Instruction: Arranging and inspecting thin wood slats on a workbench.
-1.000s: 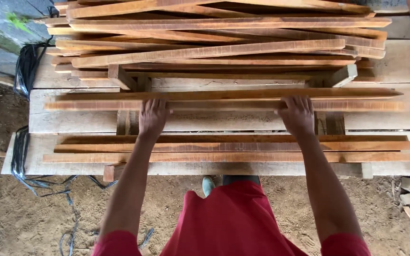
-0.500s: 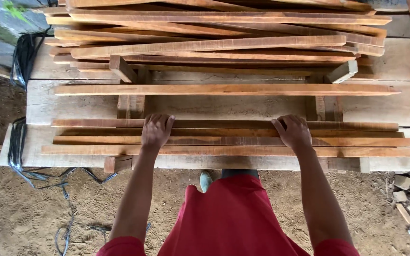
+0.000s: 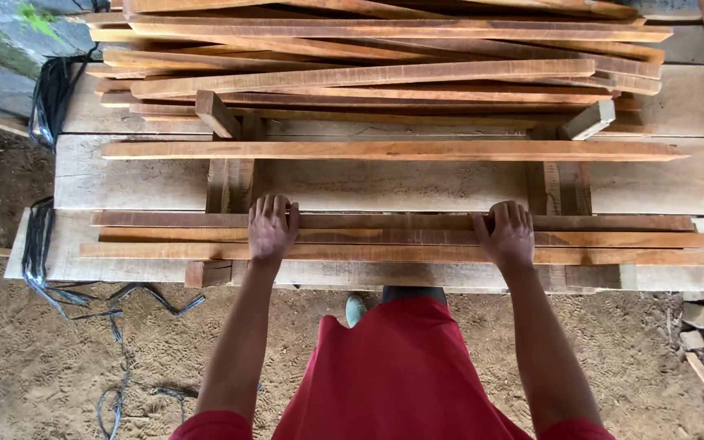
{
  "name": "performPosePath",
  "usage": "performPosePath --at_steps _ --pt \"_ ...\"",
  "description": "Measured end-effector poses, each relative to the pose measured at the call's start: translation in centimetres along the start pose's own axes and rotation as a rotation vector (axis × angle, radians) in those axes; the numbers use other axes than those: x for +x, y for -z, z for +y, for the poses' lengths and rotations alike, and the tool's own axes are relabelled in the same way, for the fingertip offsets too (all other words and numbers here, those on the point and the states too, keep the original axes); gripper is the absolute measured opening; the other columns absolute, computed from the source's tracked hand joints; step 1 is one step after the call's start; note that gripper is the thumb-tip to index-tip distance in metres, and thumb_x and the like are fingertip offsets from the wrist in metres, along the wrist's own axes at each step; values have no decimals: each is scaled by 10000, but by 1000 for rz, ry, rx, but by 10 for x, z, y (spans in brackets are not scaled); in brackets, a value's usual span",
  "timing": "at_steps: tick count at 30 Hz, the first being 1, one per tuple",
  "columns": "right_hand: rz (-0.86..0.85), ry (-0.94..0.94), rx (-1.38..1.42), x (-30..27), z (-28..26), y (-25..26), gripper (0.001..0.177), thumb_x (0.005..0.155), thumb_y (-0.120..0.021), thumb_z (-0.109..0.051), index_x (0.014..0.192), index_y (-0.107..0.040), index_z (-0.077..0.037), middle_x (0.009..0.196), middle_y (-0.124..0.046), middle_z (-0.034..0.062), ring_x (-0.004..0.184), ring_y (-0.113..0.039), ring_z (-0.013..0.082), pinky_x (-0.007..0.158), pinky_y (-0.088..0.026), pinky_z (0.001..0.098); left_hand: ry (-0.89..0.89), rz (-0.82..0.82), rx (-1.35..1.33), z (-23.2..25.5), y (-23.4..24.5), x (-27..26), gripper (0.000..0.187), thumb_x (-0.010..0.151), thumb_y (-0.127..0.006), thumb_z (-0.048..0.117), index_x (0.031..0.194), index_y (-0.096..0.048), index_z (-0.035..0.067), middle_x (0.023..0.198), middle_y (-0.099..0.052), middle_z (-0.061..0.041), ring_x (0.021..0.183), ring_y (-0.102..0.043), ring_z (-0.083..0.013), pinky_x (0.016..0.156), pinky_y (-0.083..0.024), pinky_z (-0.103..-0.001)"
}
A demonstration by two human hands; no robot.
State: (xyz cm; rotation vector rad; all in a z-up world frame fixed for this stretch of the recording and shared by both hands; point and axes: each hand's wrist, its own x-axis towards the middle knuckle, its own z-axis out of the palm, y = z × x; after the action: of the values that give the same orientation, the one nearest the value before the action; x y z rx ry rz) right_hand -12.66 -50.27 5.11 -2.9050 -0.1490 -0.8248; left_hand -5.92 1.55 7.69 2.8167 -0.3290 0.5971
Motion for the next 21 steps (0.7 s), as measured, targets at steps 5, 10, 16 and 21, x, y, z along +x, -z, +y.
performPosePath --at_steps 5,10,16,21 --pt "-62 -41 54 -5 -7 8 319 952 -731 -443 957 -623 -143 902 -597 91 884 -678 335 780 -532 454 8 -44 -3 6 -1 -20 296 1011 -582 390 807 -668 192 742 -685 -20 838 -732 -228 1017 -476 -393" --pt "-134 -93 84 9 9 -5 307 932 -754 -409 823 -620 -155 791 -584 56 815 -683 304 713 -552 433 4 -8 7 4 -9 -15 287 986 -603 387 754 -649 225 698 -689 25 763 -736 -189 893 -528 -351" --pt "-552 -270 5 74 0 15 554 998 -540 -639 938 -783 -144 931 -753 155 939 -740 409 838 -585 525 103 -237 -47 6 26 36 435 998 -550 534 810 -757 200 667 -707 -106 680 -739 -370 678 -593 -499" --pt "-49 -46 25 84 35 -43 194 943 -729 -351 854 -677 -186 852 -689 40 813 -742 296 746 -601 423 -127 131 -84 -16 -21 71 217 906 -708 331 809 -770 147 865 -749 -96 886 -745 -315 786 -581 -418"
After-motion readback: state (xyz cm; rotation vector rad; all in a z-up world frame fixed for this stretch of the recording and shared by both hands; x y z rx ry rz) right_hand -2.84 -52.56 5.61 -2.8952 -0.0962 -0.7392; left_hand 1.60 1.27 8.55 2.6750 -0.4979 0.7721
